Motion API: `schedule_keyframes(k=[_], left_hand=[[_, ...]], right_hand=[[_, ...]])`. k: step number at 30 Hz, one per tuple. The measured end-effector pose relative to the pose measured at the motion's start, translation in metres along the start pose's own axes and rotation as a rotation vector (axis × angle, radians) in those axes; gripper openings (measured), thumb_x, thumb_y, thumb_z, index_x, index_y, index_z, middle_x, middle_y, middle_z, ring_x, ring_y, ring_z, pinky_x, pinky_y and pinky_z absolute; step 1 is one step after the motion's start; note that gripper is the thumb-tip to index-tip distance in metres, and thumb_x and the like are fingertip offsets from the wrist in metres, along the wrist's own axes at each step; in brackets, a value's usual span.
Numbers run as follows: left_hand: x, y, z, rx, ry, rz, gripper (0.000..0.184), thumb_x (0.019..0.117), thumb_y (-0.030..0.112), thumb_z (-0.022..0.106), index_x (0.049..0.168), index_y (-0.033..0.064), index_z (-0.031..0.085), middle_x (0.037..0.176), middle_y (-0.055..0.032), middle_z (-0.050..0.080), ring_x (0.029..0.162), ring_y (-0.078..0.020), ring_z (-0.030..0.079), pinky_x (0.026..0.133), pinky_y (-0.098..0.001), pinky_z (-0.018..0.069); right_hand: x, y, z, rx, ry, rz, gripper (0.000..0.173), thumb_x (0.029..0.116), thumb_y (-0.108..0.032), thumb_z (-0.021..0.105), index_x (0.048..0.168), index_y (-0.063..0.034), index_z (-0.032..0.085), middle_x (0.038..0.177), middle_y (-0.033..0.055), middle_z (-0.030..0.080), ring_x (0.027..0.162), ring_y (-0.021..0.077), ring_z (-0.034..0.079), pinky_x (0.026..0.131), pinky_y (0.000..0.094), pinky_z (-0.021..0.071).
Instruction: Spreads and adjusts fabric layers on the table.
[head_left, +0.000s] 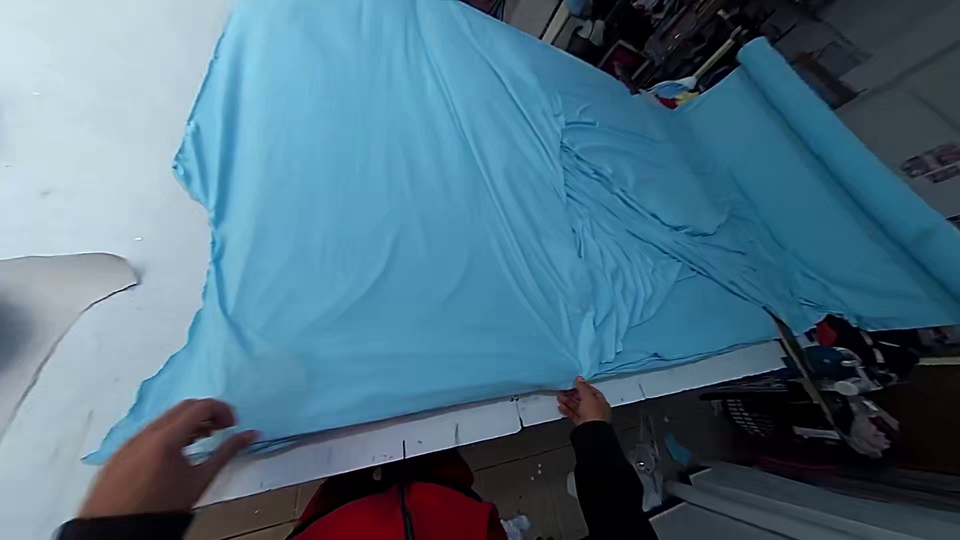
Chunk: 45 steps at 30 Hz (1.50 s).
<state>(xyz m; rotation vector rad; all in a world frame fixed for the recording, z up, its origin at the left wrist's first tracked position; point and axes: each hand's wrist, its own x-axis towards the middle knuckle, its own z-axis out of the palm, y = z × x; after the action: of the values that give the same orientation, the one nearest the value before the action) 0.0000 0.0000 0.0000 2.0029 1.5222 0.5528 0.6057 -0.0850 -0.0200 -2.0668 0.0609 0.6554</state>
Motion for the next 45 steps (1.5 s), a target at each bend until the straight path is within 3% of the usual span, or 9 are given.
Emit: schedule_keyframes(k=[8,15,19,24,28,30,38,41,45], left_hand=[[0.017,0.032,0.063,0.228,-0.185,0.154,0.049,0.0634,0.046,0.095,0.094,0.0126,0.075,0.088,-0.0043,0.072,0.084,-0.0273,0.071,0.077,-0.0502,0.0591],[0.024,0.047,0.057,0.3,-0.248,0.146,0.025,0.0799,0.028,0.088,0.093,0.0102,0.077,0.09,-0.0085,0.073,0.084,-0.0299,0.072,0.076,-0.0522,0.0588],[0.049,0.118,0.065,0.281,-0.235,0.231,0.065,0.0662,0.055,0.092,0.111,0.0107,0.074,0.107,-0.0138,0.072,0.097,-0.0353,0.071,0.082,-0.0579,0.0588],[0.089,0.225,0.159,0.347,-0.309,0.394,0.101,0.0523,0.071,0.09,0.131,0.0138,0.064,0.122,-0.0148,0.068,0.108,-0.0366,0.067,0.087,-0.0581,0.0557],[0.109,0.244,0.178,0.287,-0.431,0.358,0.043,0.0915,0.031,0.077,0.125,0.0068,0.067,0.113,-0.0173,0.073,0.101,-0.0395,0.071,0.085,-0.0637,0.0558],[0.116,0.243,0.162,0.194,-0.391,0.316,0.024,0.1001,0.022,0.067,0.117,0.0062,0.072,0.108,-0.0171,0.074,0.091,-0.0382,0.073,0.081,-0.0658,0.0572],[0.154,0.266,0.086,0.092,-0.22,0.396,0.026,0.1029,0.027,0.063,0.114,0.0054,0.072,0.091,-0.0142,0.074,0.069,-0.0223,0.07,0.069,-0.0485,0.0593],[0.163,0.271,0.078,0.104,-0.224,0.419,0.025,0.1028,0.028,0.062,0.11,0.0072,0.073,0.089,-0.0102,0.074,0.069,-0.0168,0.07,0.068,-0.0418,0.0603],[0.169,0.266,0.068,0.104,-0.213,0.411,0.026,0.1026,0.031,0.062,0.109,0.0087,0.074,0.093,-0.0083,0.075,0.073,-0.0164,0.072,0.071,-0.0404,0.0617]], right_hand=[[0.002,0.01,-0.009,0.063,-0.07,0.017,0.033,0.1048,-0.026,0.062,0.124,0.0002,0.06,0.089,0.0129,0.068,0.062,0.0174,0.065,0.055,0.0303,0.0553],[-0.009,-0.005,-0.013,0.232,-0.15,0.015,0.023,0.1045,-0.021,0.06,0.12,-0.0044,0.058,0.087,0.006,0.063,0.065,0.0137,0.06,0.058,0.0293,0.0524],[-0.022,-0.027,-0.02,0.487,-0.376,-0.015,0.02,0.1064,-0.028,0.051,0.116,-0.0122,0.057,0.093,0.0034,0.067,0.075,0.0159,0.067,0.066,0.0336,0.0585],[-0.04,-0.062,-0.011,0.669,-0.651,-0.05,0.023,0.1087,-0.032,0.04,0.109,-0.0187,0.058,0.094,0.0009,0.071,0.079,0.0149,0.069,0.069,0.0321,0.0595],[-0.045,-0.084,-0.005,0.744,-0.744,-0.119,0.021,0.1095,-0.029,0.039,0.111,-0.0178,0.056,0.092,0.0021,0.071,0.075,0.0149,0.069,0.066,0.0307,0.059],[-0.037,-0.09,-0.004,0.735,-0.763,-0.184,0.019,0.1102,-0.026,0.04,0.116,-0.014,0.053,0.094,0.0053,0.07,0.075,0.017,0.069,0.066,0.0316,0.0597],[-0.023,-0.05,0.018,0.164,-0.722,-0.753,0.022,0.102,-0.014,0.056,0.113,0.0013,0.069,0.105,0.0108,0.073,0.09,0.0175,0.071,0.08,0.0367,0.0608],[-0.045,-0.028,0.051,-0.317,-0.681,-1.075,0.019,0.0969,-0.015,0.065,0.109,-0.0055,0.077,0.107,0.0102,0.075,0.105,0.0244,0.07,0.095,0.047,0.0561],[-0.083,-0.012,0.1,-0.779,-0.706,-1.315,0.033,0.0975,-0.027,0.068,0.126,-0.0115,0.072,0.127,0.012,0.069,0.126,0.0365,0.058,0.102,0.0591,0.0456]])
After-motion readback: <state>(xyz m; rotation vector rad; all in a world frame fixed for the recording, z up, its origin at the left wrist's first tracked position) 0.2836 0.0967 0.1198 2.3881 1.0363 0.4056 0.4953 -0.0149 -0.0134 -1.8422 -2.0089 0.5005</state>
